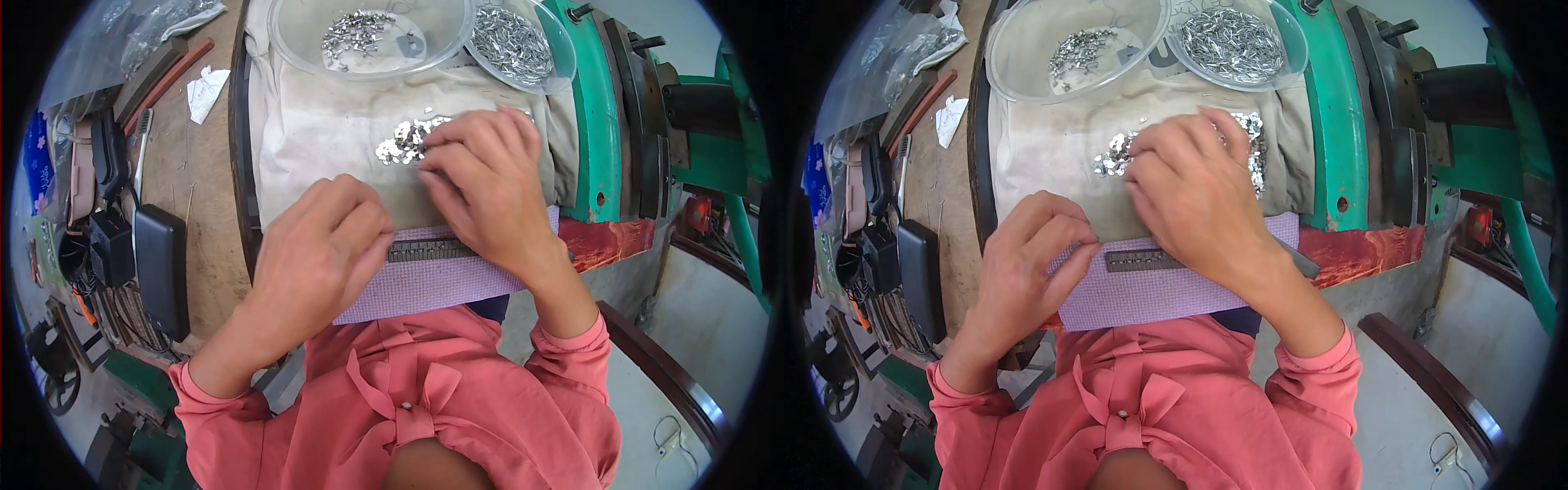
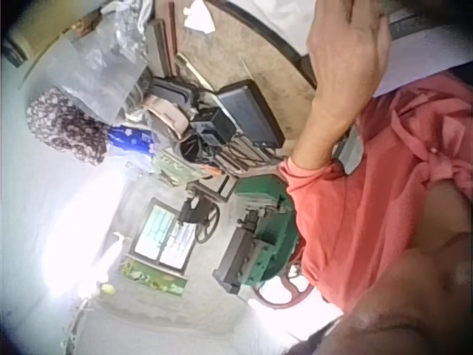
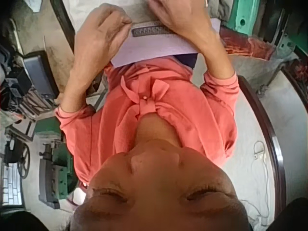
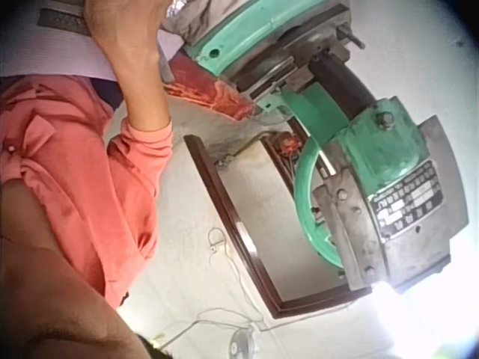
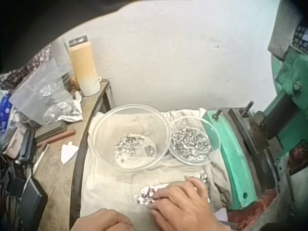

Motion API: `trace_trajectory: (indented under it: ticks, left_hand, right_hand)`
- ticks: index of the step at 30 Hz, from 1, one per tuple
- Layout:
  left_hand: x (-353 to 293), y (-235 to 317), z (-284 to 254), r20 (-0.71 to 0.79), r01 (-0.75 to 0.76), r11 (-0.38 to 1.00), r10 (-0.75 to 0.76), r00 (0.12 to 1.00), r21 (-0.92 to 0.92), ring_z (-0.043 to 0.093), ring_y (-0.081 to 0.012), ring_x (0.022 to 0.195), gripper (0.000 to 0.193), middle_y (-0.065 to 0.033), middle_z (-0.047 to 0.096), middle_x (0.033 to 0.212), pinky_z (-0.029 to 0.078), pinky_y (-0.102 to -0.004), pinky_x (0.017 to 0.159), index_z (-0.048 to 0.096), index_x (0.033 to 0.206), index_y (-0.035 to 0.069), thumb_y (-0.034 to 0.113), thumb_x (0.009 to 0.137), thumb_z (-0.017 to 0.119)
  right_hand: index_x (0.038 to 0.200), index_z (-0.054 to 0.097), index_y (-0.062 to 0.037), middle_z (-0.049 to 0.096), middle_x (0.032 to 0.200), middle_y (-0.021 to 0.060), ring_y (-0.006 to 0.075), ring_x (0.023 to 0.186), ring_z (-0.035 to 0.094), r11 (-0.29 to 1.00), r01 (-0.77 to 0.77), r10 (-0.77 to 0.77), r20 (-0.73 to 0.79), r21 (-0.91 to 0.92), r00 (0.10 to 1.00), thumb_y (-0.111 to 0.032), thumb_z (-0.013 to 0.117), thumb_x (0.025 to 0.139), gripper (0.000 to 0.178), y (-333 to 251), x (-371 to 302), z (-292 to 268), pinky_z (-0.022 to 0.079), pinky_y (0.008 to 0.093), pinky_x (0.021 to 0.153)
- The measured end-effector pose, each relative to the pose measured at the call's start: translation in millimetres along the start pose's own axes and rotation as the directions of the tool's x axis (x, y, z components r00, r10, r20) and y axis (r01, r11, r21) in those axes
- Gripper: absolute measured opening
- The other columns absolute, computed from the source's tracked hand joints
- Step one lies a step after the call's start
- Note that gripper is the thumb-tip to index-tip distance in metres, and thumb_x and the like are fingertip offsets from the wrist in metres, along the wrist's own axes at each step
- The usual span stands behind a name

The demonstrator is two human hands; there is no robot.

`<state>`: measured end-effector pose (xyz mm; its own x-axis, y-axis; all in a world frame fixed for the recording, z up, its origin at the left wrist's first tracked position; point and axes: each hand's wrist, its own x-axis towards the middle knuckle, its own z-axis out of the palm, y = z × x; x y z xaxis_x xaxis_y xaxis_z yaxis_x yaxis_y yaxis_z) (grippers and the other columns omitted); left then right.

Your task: The person places small silver metal pieces into a purple grid-like tray, then uses a green press machine to process them. They repeat this cycle of loading the tray and operating the press throughout the clip.

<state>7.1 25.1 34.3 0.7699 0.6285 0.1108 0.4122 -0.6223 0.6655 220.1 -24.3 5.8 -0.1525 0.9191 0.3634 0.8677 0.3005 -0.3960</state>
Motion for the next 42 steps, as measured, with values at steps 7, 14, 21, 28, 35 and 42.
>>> trace_trajectory:
  ticks: [7,14,21,28,35,42]
  left_hand:
    - [-0.9,4.4,26.6,0.028,-0.077,0.994,0.080,0.996,-0.081,0.062,-0.0294,0.082,0.018,-0.0091,0.061,0.092,0.050,-0.0396,0.069,0.064,0.087,0.005,0.001,0.074,0.077]
    - [4.5,3.0,16.3,-0.005,-0.054,0.998,0.054,0.999,-0.020,0.062,-0.0294,0.083,0.019,-0.0087,0.062,0.093,0.050,-0.0390,0.070,0.064,0.087,0.005,0.001,0.074,0.077]
    - [-1.1,6.2,7.8,-0.053,-0.005,1.000,0.006,0.999,0.013,0.063,-0.0283,0.084,0.019,-0.0087,0.063,0.094,0.050,-0.0376,0.071,0.065,0.089,0.005,0.001,0.075,0.077]
    - [3.3,11.9,19.0,-0.026,-0.059,0.998,0.059,0.998,-0.009,0.061,-0.0288,0.082,0.018,-0.0087,0.062,0.093,0.049,-0.0380,0.069,0.064,0.088,0.005,0.002,0.075,0.077]
    - [9.4,17.8,43.8,-0.006,-0.119,0.993,0.119,0.993,-0.014,0.059,-0.0287,0.081,0.019,-0.0075,0.061,0.093,0.049,-0.0390,0.069,0.062,0.086,0.006,0.005,0.074,0.077]
    - [4.1,14.2,64.1,-0.021,-0.192,0.981,0.193,0.981,0.034,0.058,-0.0287,0.082,0.021,-0.0080,0.061,0.096,0.048,-0.0400,0.072,0.063,0.089,0.005,0.007,0.074,0.077]
  right_hand:
    - [0.086,0.071,-0.0127,0.064,0.104,0.0011,0.0240,0.102,0.059,0.986,-0.157,0.152,0.085,0.055,0.985,-0.011,0.079,0.073,0.015,-13.2,-60.5,-35.4,0.034,0.0479,0.104]
    - [0.087,0.074,-0.0130,0.065,0.099,0.0001,0.0228,0.099,0.060,0.984,-0.169,0.167,0.030,0.061,0.985,-0.013,0.082,0.072,0.017,-9.2,-70.4,-29.7,0.036,0.0465,0.100]
    - [0.086,0.072,-0.0119,0.064,0.094,0.0005,0.0242,0.096,0.059,0.993,-0.104,0.099,-0.074,-0.057,0.992,-0.011,0.081,0.074,0.015,15.4,-37.0,-13.0,0.039,0.0440,0.096]
    - [0.083,0.066,-0.0112,0.063,0.095,0.0002,0.0223,0.097,0.059,0.990,-0.021,0.011,-0.070,-0.142,0.997,-0.012,0.079,0.072,0.017,15.7,-27.7,-2.9,0.040,0.0454,0.101]
    - [0.087,0.066,-0.0104,0.064,0.098,0.0006,0.0224,0.100,0.059,0.991,-0.034,0.028,-0.043,-0.130,0.999,-0.012,0.076,0.075,0.015,15.6,-23.6,-2.8,0.038,0.0457,0.103]
    - [0.091,0.065,-0.0103,0.064,0.103,0.0016,0.0236,0.103,0.058,0.994,-0.105,0.106,-0.015,0.023,0.994,-0.010,0.075,0.079,0.016,7.7,-49.5,-19.9,0.034,0.0475,0.104]
